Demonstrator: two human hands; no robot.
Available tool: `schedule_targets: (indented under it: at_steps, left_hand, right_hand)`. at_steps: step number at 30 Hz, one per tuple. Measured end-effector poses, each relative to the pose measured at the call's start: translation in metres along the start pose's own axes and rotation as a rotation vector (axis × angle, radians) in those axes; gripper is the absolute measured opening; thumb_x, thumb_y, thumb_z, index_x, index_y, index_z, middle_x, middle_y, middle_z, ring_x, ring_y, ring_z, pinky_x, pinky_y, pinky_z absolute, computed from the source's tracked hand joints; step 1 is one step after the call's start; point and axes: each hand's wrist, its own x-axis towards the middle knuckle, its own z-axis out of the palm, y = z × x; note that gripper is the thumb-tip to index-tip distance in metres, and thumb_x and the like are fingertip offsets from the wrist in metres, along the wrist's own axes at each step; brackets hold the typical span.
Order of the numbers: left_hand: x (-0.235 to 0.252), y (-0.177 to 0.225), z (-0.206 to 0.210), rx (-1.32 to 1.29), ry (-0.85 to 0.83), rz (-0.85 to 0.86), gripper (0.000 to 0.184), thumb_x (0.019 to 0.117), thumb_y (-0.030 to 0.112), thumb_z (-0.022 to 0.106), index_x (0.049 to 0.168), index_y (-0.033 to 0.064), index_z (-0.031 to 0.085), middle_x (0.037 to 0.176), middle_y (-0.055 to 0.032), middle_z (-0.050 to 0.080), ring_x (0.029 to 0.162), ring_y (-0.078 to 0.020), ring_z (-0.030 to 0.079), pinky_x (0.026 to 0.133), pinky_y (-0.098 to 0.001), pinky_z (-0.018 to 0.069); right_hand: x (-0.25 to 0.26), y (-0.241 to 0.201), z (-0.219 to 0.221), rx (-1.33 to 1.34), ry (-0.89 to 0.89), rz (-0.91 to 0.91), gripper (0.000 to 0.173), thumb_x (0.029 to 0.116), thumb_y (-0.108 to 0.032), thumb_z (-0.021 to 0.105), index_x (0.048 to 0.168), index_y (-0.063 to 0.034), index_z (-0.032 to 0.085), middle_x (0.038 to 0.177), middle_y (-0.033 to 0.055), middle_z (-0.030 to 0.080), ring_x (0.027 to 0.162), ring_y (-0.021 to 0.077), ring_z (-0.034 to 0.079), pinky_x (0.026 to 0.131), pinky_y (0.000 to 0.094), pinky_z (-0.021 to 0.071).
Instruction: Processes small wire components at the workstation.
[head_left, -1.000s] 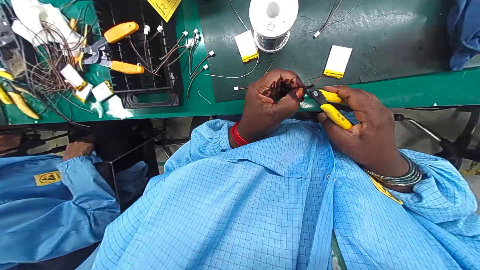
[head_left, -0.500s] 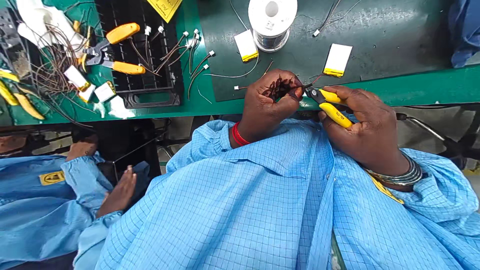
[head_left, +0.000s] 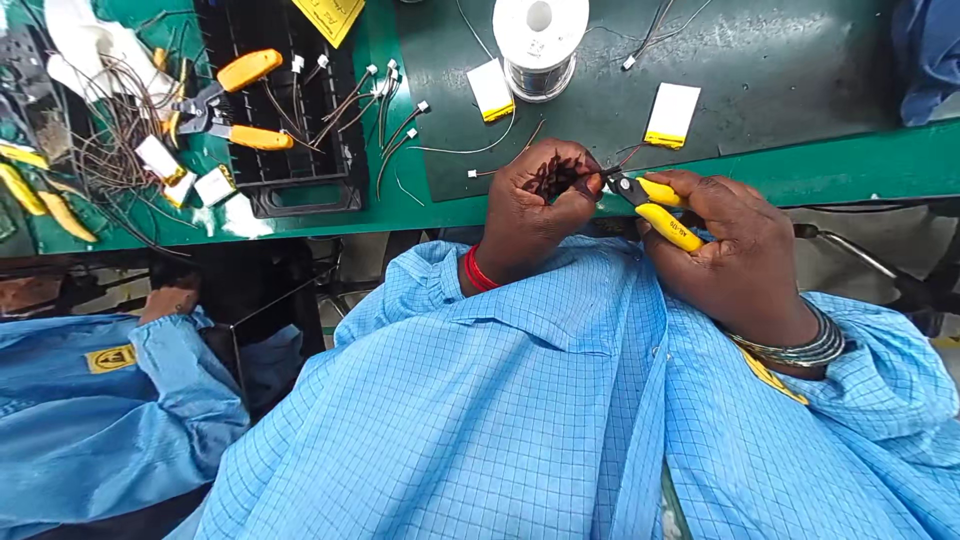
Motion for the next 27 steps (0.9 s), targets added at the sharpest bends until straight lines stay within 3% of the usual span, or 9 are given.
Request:
schedule_targets:
  at_steps: [7, 13, 27]
  left_hand:
    - [-0.0008, 0.0018, 0.0006, 0.012, -0.003, 0.003, 0.015, 0.0893, -0.008, 0.058, 0.096, 0.0035, 0.064, 0.083, 0.006, 0.064, 0.072, 0.0027, 0.061, 0.065, -0.0157, 0.0541]
    - [-0.0014, 0.0021, 0.0005, -0.034, -0.008, 0.008, 0.017, 0.0896, -0.01, 0.058, 0.098, 0.0039, 0.064, 0.083, 0.0063, 0.065, 0.072, 0.0016, 0.062, 0.067, -0.0181, 0.0564]
    - [-0.0035, 0.0035, -0.0021, -0.046, -0.015, -0.047, 0.016, 0.0915, -0.009, 0.057, 0.1, 0.0029, 0.063, 0.085, 0.0051, 0.065, 0.075, 0.0004, 0.063, 0.07, -0.0188, 0.057]
  right_hand:
    - [-0.0012, -0.0012, -0.0007, -0.001, 0.009, 0.005, 0.035, 0.0913, -0.02, 0.063, 0.122, -0.0039, 0.072, 0.099, 0.0141, 0.073, 0.09, 0.0255, 0.068, 0.077, 0.0412, 0.0514]
    - [-0.0008, -0.0026, -0.0003, -0.05, 0.0, 0.001, 0.041, 0.0906, -0.021, 0.063, 0.128, -0.0053, 0.07, 0.105, 0.0151, 0.073, 0.093, 0.0296, 0.067, 0.077, 0.0437, 0.0499]
    - [-0.0016, -0.0007, -0.0012, -0.026, 0.028, 0.002, 0.034, 0.0922, -0.02, 0.064, 0.122, -0.0051, 0.073, 0.093, 0.0145, 0.072, 0.082, 0.0256, 0.066, 0.07, 0.0393, 0.0502]
